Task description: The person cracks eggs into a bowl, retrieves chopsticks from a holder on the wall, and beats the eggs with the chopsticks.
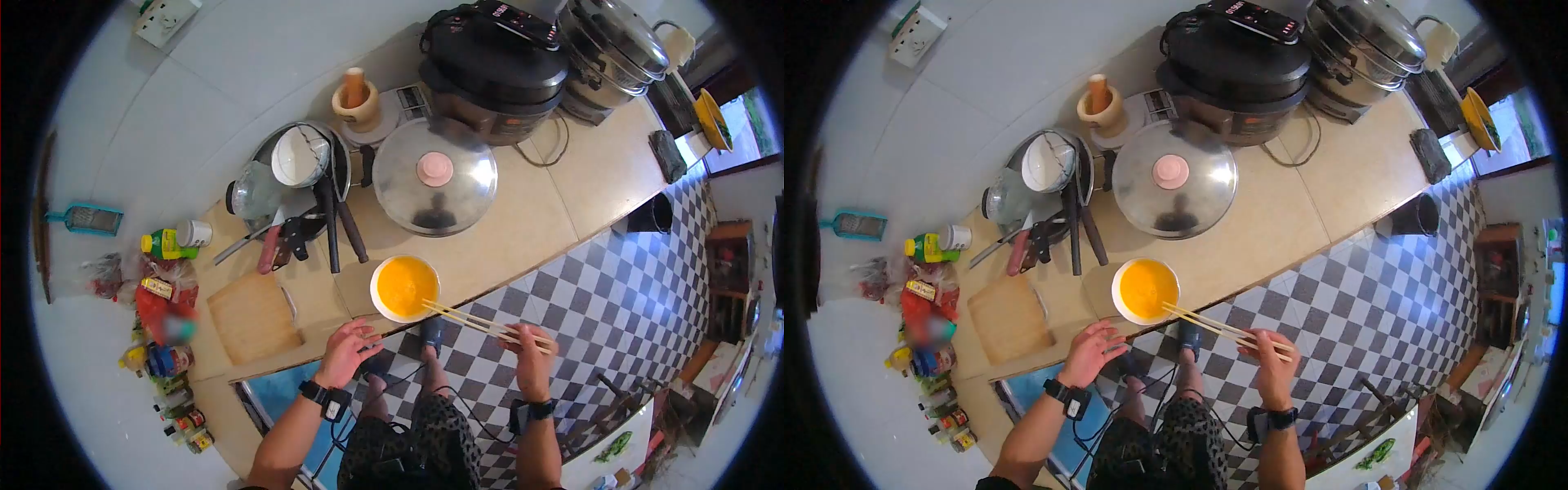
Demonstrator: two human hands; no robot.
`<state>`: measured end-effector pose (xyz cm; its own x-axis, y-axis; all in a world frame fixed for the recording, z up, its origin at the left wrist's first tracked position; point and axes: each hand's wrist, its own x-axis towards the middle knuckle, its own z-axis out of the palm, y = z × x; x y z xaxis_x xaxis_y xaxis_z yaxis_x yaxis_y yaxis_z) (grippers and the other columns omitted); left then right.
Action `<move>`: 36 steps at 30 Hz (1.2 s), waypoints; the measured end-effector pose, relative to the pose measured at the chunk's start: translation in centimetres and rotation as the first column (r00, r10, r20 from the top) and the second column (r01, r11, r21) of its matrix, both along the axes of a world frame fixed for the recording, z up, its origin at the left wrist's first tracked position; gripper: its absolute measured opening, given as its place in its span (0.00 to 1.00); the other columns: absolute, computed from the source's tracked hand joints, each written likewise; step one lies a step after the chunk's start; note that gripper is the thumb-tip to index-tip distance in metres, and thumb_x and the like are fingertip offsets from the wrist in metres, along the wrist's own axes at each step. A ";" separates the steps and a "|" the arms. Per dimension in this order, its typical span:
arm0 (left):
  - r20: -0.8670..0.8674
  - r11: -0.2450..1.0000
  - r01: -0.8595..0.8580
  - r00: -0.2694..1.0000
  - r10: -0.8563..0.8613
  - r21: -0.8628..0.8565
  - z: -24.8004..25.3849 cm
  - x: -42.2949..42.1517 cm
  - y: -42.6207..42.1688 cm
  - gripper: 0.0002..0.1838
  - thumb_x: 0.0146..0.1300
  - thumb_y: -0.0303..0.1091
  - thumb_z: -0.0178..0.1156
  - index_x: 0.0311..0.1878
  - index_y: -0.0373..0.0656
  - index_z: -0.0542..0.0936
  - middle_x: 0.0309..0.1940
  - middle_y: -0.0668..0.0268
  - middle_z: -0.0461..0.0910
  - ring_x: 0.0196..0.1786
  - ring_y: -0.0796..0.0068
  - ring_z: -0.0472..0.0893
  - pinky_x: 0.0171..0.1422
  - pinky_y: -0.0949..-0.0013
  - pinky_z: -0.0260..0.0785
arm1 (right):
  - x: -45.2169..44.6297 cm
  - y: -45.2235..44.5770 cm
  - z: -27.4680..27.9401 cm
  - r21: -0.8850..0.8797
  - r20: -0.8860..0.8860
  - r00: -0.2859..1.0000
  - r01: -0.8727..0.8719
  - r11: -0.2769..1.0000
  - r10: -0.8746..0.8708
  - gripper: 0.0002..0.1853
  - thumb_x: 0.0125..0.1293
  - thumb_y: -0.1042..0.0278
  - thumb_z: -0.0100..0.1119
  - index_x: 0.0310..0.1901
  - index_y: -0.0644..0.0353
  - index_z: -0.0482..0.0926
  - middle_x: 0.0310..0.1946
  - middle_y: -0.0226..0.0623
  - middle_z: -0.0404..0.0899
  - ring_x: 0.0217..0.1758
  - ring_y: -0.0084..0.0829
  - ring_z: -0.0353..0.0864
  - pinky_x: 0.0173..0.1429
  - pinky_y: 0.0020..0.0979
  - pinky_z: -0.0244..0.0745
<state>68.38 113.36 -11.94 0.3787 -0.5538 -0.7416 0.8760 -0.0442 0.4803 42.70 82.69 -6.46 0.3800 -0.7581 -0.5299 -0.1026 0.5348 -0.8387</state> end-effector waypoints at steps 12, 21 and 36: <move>-0.011 0.982 -0.086 0.996 0.089 0.168 1.9 0.8 3.6 0.22 0.75 0.28 0.59 0.70 0.40 0.76 0.59 0.57 0.83 0.59 0.57 0.85 0.68 0.49 0.80 | 0.8 -0.4 1.8 -0.068 -0.043 0.998 -0.053 0.996 0.050 0.18 0.81 0.60 0.64 0.51 0.72 0.88 0.46 0.51 0.91 0.45 0.41 0.94 0.48 0.41 0.94; -0.018 0.978 -0.084 0.996 0.089 0.190 2.0 0.6 3.6 0.21 0.74 0.29 0.60 0.69 0.41 0.77 0.60 0.58 0.83 0.54 0.62 0.85 0.64 0.54 0.80 | 0.4 0.0 0.0 0.036 0.160 0.987 0.003 0.999 -0.009 0.18 0.81 0.60 0.64 0.49 0.73 0.88 0.45 0.51 0.90 0.42 0.39 0.93 0.46 0.39 0.93; -0.036 0.950 -0.109 0.991 0.125 0.291 2.5 -1.3 7.2 0.21 0.74 0.29 0.62 0.69 0.41 0.78 0.57 0.58 0.85 0.53 0.61 0.85 0.62 0.54 0.80 | 6.0 2.0 -5.5 0.118 0.267 0.963 -0.015 0.993 -0.018 0.12 0.80 0.67 0.65 0.49 0.70 0.86 0.45 0.50 0.90 0.43 0.38 0.93 0.50 0.40 0.93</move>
<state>67.08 120.54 -9.42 0.3837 -0.2676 -0.8838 0.9073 -0.0692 0.4149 48.71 84.67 -11.95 0.5191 -0.6971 -0.4946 0.1178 0.6315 -0.7664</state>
